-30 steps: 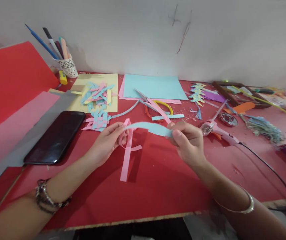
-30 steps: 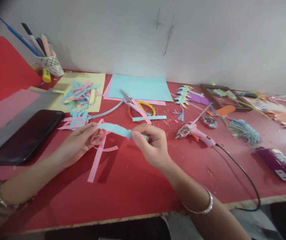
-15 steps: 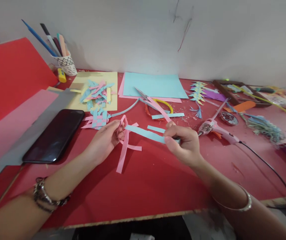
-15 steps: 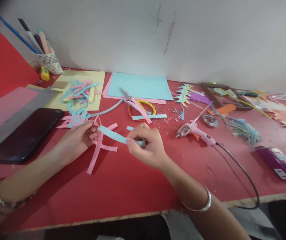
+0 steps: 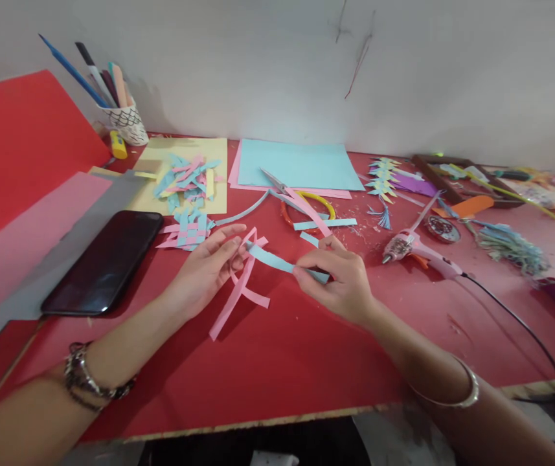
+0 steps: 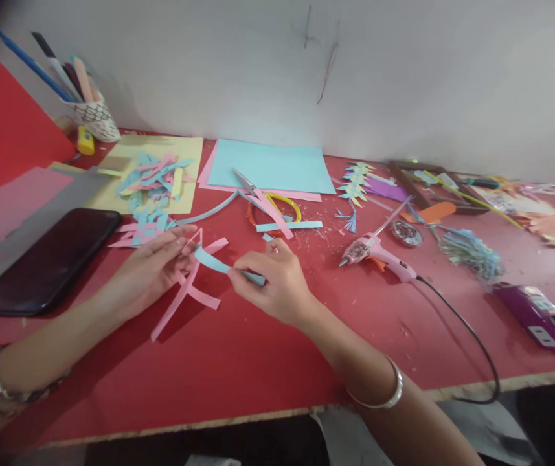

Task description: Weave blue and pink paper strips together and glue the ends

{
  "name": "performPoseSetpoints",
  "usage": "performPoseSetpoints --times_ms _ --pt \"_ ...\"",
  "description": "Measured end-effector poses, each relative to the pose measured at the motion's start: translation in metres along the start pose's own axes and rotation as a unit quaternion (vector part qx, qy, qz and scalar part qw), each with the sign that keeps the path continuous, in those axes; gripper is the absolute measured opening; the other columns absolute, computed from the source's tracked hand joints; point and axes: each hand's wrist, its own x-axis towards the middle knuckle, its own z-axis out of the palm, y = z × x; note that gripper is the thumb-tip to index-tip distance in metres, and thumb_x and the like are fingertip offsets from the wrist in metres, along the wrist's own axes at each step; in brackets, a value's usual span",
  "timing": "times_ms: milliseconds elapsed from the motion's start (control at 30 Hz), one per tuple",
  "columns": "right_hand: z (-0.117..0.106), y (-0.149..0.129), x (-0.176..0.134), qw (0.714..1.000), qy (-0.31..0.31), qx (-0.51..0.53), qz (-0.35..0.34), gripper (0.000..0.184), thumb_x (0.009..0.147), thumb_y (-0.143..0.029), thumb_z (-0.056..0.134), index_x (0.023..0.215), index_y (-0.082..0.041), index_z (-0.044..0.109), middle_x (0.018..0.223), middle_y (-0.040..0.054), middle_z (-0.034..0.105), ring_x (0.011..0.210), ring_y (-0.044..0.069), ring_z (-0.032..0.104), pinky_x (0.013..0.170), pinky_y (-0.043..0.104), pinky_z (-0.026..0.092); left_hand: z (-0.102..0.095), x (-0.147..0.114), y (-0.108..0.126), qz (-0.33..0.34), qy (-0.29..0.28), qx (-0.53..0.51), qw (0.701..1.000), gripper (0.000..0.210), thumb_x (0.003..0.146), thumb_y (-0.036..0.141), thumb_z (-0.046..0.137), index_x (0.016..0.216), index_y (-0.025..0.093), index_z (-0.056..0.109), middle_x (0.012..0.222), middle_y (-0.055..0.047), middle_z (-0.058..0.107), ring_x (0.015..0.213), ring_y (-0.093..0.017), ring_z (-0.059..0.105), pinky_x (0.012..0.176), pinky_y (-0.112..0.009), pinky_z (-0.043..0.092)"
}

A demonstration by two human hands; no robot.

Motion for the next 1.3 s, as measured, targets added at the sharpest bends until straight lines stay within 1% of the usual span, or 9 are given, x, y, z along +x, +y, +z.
performPoseSetpoints --times_ms 200,300,467,567,667,833,1067,1200,1300 --pt "0.004 -0.002 -0.002 1.000 -0.009 0.004 0.009 0.014 0.076 -0.017 0.054 0.064 -0.019 0.048 0.048 -0.0067 0.049 0.046 0.006 0.040 0.056 0.021 0.037 0.003 -0.008 0.000 -0.015 -0.073 0.003 0.997 0.024 0.068 0.023 0.068 0.091 0.022 0.062 0.062 0.004 0.050 0.058 -0.006 0.047 0.054 -0.016 0.039" --pt "0.005 -0.004 -0.002 0.999 -0.033 0.032 0.024 0.007 0.075 -0.018 0.057 0.076 -0.019 0.050 0.060 -0.0043 0.056 0.053 0.007 0.046 0.056 0.020 0.039 0.007 -0.012 0.000 -0.035 -0.095 0.005 0.995 0.028 0.065 0.026 0.071 0.091 0.022 0.063 0.066 0.004 0.052 0.060 -0.006 0.047 0.053 -0.015 0.037" --pt "0.004 -0.006 0.000 0.989 -0.093 0.092 0.073 0.041 0.072 -0.024 0.060 0.110 -0.020 0.044 0.097 0.0061 0.055 0.086 0.014 0.051 0.061 0.024 0.045 0.009 -0.016 0.000 -0.078 -0.151 -0.028 0.985 0.033 0.065 0.024 0.072 0.096 0.021 0.062 0.061 0.004 0.051 0.055 -0.006 0.046 0.053 -0.017 0.038" --pt "0.003 -0.005 0.001 0.975 -0.145 0.151 0.071 0.042 0.074 -0.025 0.058 0.113 -0.019 0.043 0.108 0.0088 0.052 0.097 0.016 0.048 0.065 0.024 0.046 0.010 -0.018 0.000 -0.102 -0.181 -0.057 0.977 0.033 0.068 0.017 0.068 0.101 0.021 0.060 0.059 0.005 0.051 0.050 -0.005 0.044 0.050 -0.017 0.037" --pt "0.004 -0.005 0.001 0.964 -0.160 0.201 0.062 0.028 0.076 -0.024 0.055 0.102 -0.017 0.049 0.102 0.0074 0.054 0.095 0.015 0.049 0.073 0.027 0.044 0.010 -0.020 0.001 -0.124 -0.202 -0.066 0.969 0.038 0.072 0.017 0.065 0.108 0.024 0.057 0.055 0.007 0.048 0.046 -0.004 0.040 0.049 -0.018 0.038" --pt "0.003 -0.005 0.001 0.960 -0.143 0.217 0.107 0.012 0.077 -0.028 0.054 0.082 -0.017 0.050 0.078 0.0018 0.056 0.066 0.010 0.049 0.062 0.025 0.041 0.010 -0.022 0.003 -0.162 -0.208 -0.043 0.964 0.043 0.070 0.019 0.065 0.111 0.028 0.055 0.056 0.006 0.048 0.042 -0.004 0.038 0.044 -0.018 0.036" --pt "0.000 -0.009 0.001 0.942 -0.188 0.239 0.140 0.019 0.078 -0.032 0.052 0.090 -0.017 0.053 0.083 0.0021 0.061 0.076 0.012 0.054 0.074 0.030 0.038 0.010 -0.022 0.005 -0.188 -0.183 -0.025 0.965 0.047 0.071 0.022 0.065 0.116 0.028 0.052 0.055 0.006 0.046 0.039 -0.003 0.034 0.039 -0.016 0.034" --pt "0.003 -0.008 0.000 0.918 -0.189 0.303 0.170 0.017 0.079 -0.029 0.051 0.091 -0.016 0.050 0.073 -0.0003 0.058 0.065 0.009 0.054 0.063 0.023 0.042 0.010 -0.022 0.006 -0.191 -0.173 -0.031 0.966 0.046 0.075 0.022 0.061 0.119 0.028 0.047 0.057 0.006 0.047 0.039 -0.003 0.035 0.038 -0.015 0.036" --pt "0.005 -0.008 -0.002 0.898 -0.196 0.333 0.211 0.019 0.077 -0.025 0.054 0.092 -0.018 0.046 0.073 -0.0017 0.057 0.061 0.007 0.054 0.055 0.019 0.043 0.012 -0.021 0.007 -0.181 -0.139 -0.039 0.973 0.045 0.076 0.018 0.058 0.119 0.025 0.047 0.055 0.006 0.044 0.038 -0.003 0.033 0.037 -0.015 0.036"
